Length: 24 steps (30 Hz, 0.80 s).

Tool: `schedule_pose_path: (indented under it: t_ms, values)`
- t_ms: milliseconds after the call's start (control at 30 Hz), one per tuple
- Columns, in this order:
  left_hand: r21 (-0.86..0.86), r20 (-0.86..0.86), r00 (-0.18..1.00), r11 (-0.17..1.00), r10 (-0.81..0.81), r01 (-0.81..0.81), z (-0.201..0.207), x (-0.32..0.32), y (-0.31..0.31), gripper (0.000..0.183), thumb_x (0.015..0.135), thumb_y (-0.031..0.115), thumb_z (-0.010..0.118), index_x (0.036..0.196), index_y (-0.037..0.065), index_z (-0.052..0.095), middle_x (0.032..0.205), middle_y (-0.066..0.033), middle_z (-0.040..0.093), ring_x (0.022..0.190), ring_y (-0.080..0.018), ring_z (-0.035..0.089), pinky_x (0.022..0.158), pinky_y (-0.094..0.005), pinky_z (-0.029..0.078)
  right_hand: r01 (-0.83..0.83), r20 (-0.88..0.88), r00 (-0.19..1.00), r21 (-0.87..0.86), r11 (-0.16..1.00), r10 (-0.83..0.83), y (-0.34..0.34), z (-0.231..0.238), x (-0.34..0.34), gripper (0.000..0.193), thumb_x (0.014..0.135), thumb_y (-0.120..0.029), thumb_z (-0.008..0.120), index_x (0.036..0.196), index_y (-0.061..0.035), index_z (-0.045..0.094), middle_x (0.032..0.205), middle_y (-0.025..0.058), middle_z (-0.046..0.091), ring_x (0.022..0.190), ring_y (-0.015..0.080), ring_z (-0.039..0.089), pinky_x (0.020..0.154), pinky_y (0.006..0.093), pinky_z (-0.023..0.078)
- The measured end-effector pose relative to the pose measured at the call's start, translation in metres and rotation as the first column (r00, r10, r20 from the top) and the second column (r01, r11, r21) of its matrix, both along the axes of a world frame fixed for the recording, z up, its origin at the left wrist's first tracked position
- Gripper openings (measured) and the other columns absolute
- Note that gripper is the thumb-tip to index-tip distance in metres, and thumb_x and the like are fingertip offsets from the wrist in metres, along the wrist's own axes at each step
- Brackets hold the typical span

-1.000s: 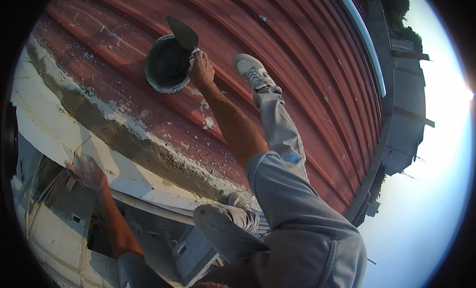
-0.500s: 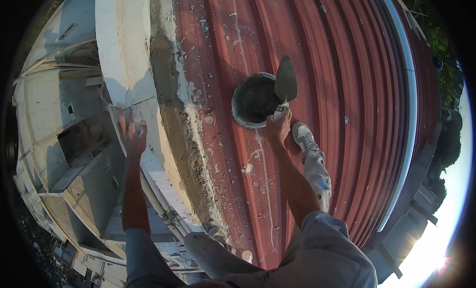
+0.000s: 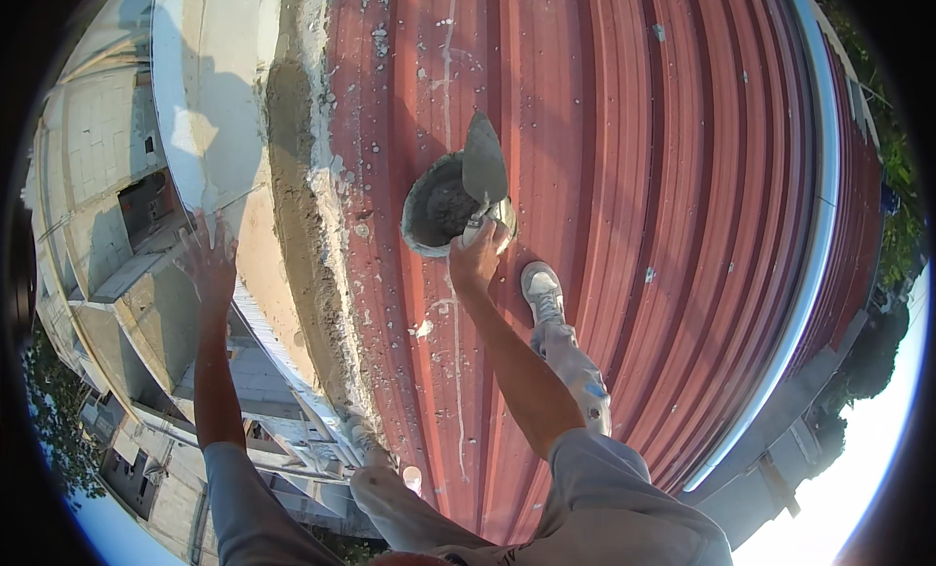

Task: Apply and smooth mortar on the top edge of a construction wall using a trowel.

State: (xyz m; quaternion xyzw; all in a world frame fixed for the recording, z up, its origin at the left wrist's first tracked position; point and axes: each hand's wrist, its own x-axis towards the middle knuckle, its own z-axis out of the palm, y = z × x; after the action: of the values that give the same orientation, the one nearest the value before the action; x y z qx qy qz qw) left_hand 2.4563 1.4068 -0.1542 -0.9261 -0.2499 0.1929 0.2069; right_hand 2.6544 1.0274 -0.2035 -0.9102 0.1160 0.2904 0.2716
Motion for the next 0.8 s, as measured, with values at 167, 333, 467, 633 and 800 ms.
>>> schedule_pose_path:
  t_ms: [167, 333, 467, 633, 800]
  values:
    - [0.038, -0.038, 0.999, 0.999, 0.005, -0.004, -0.004, 0.004, -0.005, 0.071, 0.09, 0.041, 0.057, 0.15, 0.034, 0.021, 0.159, -0.0017, 0.01, 0.137, -0.0393, 0.029, 0.093, -0.0744, 0.034, 0.0, 0.203, 0.979, 0.038, 0.999, -0.008, 0.002, -0.018, 0.033, 0.057, 0.073, -0.01, 0.065, 0.124, -0.0042, 0.041, 0.119, 0.0206, 0.042, 0.111, 0.0405, 0.047, 0.095, 0.0492, 0.04]
    - [-0.016, -0.043, 0.998, 0.999, 0.039, -0.039, 0.002, 0.011, -0.007, 0.072, 0.089, 0.039, 0.059, 0.15, 0.034, 0.02, 0.159, -0.0025, 0.01, 0.137, -0.0387, 0.029, 0.093, -0.0746, 0.034, -0.055, 0.112, 0.992, 0.007, 0.998, 0.054, -0.005, -0.026, 0.044, 0.055, 0.072, -0.011, 0.065, 0.121, -0.0017, 0.043, 0.113, 0.0219, 0.044, 0.104, 0.0404, 0.05, 0.09, 0.048, 0.042]
    - [-0.044, -0.036, 0.996, 0.995, 0.083, -0.085, 0.006, -0.004, -0.003, 0.072, 0.089, 0.038, 0.059, 0.15, 0.034, 0.02, 0.159, -0.0025, 0.01, 0.137, -0.0392, 0.029, 0.094, -0.0751, 0.033, -0.029, 0.002, 1.0, 0.037, 0.999, 0.029, -0.009, -0.01, 0.036, 0.056, 0.071, -0.012, 0.066, 0.121, -0.0009, 0.044, 0.113, 0.0232, 0.046, 0.107, 0.0403, 0.05, 0.092, 0.0485, 0.042]
    - [-0.06, -0.036, 0.997, 0.996, 0.066, -0.068, 0.0, 0.018, -0.009, 0.074, 0.088, 0.038, 0.06, 0.15, 0.036, 0.019, 0.159, -0.0022, 0.009, 0.137, -0.0402, 0.028, 0.093, -0.0765, 0.031, 0.027, -0.178, 0.984, 0.162, 0.986, 0.002, -0.083, -0.038, 0.048, 0.069, 0.069, -0.013, 0.068, 0.132, -0.0025, 0.041, 0.122, 0.0253, 0.049, 0.115, 0.0387, 0.049, 0.098, 0.0481, 0.04]
    - [-0.069, -0.079, 0.991, 0.991, 0.109, -0.114, 0.013, 0.005, 0.002, 0.078, 0.086, 0.038, 0.063, 0.15, 0.038, 0.017, 0.159, -0.001, 0.006, 0.138, -0.0405, 0.025, 0.093, -0.0782, 0.029, 0.148, -0.289, 0.954, 0.199, 0.969, -0.086, -0.103, 0.033, 0.029, 0.037, 0.076, -0.004, 0.062, 0.111, -0.0037, 0.05, 0.075, 0.0062, 0.059, 0.056, 0.0142, 0.059, 0.048, 0.0281, 0.051]
